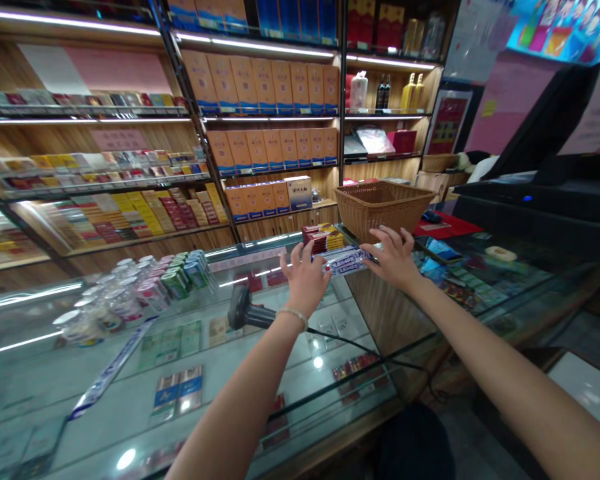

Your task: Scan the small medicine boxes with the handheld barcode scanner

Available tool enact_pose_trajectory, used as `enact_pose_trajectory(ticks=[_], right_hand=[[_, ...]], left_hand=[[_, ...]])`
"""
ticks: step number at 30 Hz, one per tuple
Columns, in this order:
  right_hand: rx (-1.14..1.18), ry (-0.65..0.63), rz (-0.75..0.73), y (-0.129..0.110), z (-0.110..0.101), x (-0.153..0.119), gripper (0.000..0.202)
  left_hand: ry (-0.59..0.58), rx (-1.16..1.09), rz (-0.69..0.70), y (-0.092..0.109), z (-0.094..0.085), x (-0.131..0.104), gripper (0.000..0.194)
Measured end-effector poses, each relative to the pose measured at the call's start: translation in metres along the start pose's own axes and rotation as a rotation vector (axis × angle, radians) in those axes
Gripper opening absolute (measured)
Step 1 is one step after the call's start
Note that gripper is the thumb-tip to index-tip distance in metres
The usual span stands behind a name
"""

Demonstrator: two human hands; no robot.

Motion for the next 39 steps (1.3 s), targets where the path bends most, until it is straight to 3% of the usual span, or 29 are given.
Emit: enact_pose_trajectory(ticks=[7, 16, 23, 39], right_hand=[[-0.026, -0.081, -0.003, 0.005, 0.016, -0.020, 0.021], [-0.025, -0.194, 0.041, 0.001, 0.029, -0.031, 0.020], [-0.013, -0.262, 0.097, -0.001, 0.032, -0.030, 0.021], [-0.008, -0.266, 0.127, -0.007, 0.029, -0.024, 0.026]], left_hand=[[-0.106, 0.096, 0.061, 0.018, 0.023, 0.008, 0.019], [-0.089, 0.099, 0.052, 0.027, 0.041, 0.000, 0.020], [-0.111, 0.043, -0.045, 0.027, 0.044, -0.005, 0.020], [-0.110, 0.052, -0.042, 0.027, 0.047, -0.003, 0.023]])
Point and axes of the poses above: each hand's wrist, its own x-axis towards the middle knuckle, its own z-axis out of the palm, y = z × x, the point moved 2 cm from there along x, towards the middle knuckle
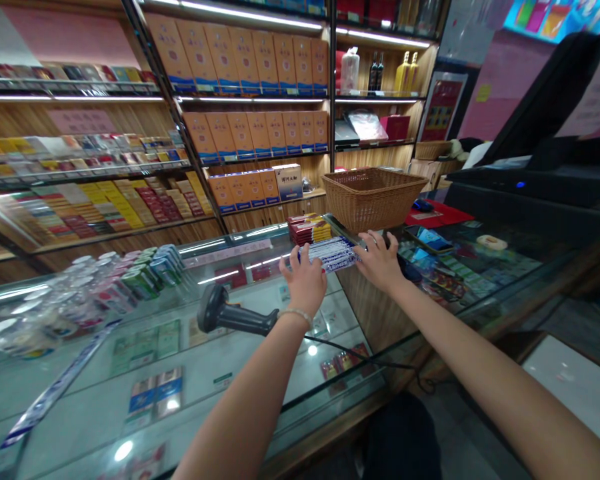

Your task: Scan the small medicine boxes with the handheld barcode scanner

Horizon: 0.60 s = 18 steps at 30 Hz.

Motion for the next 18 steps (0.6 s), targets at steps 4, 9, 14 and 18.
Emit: enact_pose_trajectory(ticks=[4, 9, 14, 18], right_hand=[[0.025, 0.022, -0.057, -0.0037, 0.0002, -0.0009, 0.023], [0.031, 0.007, -0.091, -0.0059, 0.0014, -0.0039, 0.025], [0.039, -0.028, -0.083, -0.0055, 0.0025, -0.0053, 0.026], [0.045, -0.044, -0.083, -0.0051, 0.0033, -0.0053, 0.026]], left_hand=[[0.006, -0.006, -0.015, -0.0007, 0.0011, 0.0017, 0.023], [0.012, -0.013, -0.023, -0.0013, 0.0016, 0.0031, 0.024], [0.028, -0.013, 0.007, -0.0002, 0.0021, 0.0021, 0.021], [0.030, 0.002, 0.032, 0.0004, 0.0031, 0.0010, 0.018]])
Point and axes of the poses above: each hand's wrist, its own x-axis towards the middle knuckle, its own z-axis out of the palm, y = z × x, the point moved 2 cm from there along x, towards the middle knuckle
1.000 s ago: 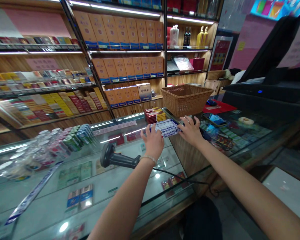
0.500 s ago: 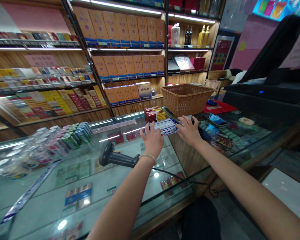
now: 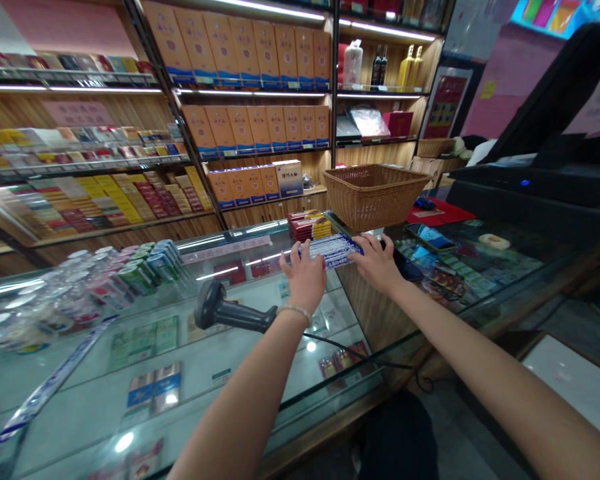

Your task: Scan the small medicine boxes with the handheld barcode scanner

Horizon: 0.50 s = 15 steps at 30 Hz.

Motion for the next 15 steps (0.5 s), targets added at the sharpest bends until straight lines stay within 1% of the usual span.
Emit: enact_pose_trajectory(ticks=[5, 15], right_hand=[[-0.001, -0.006, -0.008, 0.0005, 0.0007, -0.0002, 0.024], [-0.014, -0.010, 0.001, 0.0003, 0.0022, -0.0016, 0.028]], left_hand=[[-0.003, 0.011, 0.016, -0.0002, -0.0009, -0.0010, 0.021], [-0.012, 0.010, 0.021, -0.0008, -0.0014, -0.0027, 0.021]])
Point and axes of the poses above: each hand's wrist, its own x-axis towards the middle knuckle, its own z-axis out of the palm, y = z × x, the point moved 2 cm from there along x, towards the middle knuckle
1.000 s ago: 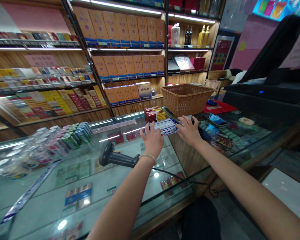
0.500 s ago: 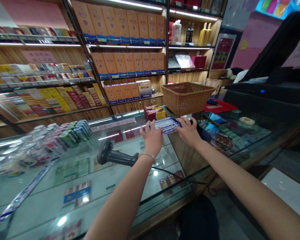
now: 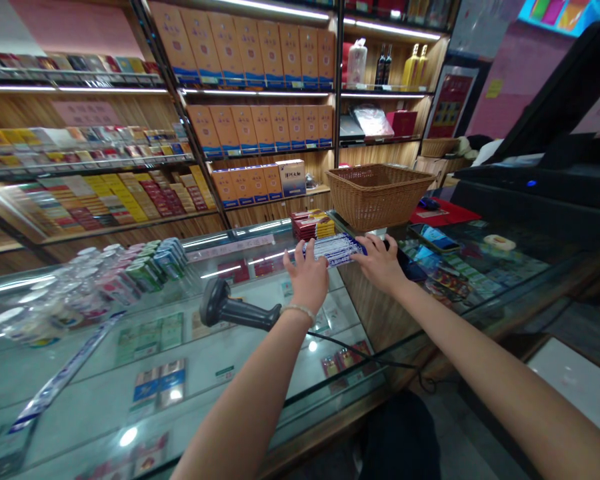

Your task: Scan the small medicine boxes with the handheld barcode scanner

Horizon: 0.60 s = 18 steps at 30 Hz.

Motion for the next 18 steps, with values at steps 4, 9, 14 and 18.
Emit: enact_pose_trajectory(ticks=[4, 9, 14, 18], right_hand=[[0.001, 0.001, 0.002, -0.0002, -0.0002, -0.0001, 0.029], [0.002, 0.009, 0.008, -0.0008, -0.0013, -0.0004, 0.031], [-0.005, 0.036, 0.013, -0.0024, -0.0028, -0.0010, 0.040], [-0.009, 0.084, 0.025, -0.0044, -0.0029, -0.0008, 0.052]], left_hand=[[0.016, 0.010, 0.016, -0.0014, 0.0011, -0.0018, 0.020], [0.026, 0.002, 0.016, -0.0028, 0.0024, -0.0018, 0.019], [0.033, -0.001, -0.001, -0.0021, -0.0005, -0.0012, 0.021], [0.034, 0.006, -0.025, -0.0012, -0.0018, -0.0013, 0.041]])
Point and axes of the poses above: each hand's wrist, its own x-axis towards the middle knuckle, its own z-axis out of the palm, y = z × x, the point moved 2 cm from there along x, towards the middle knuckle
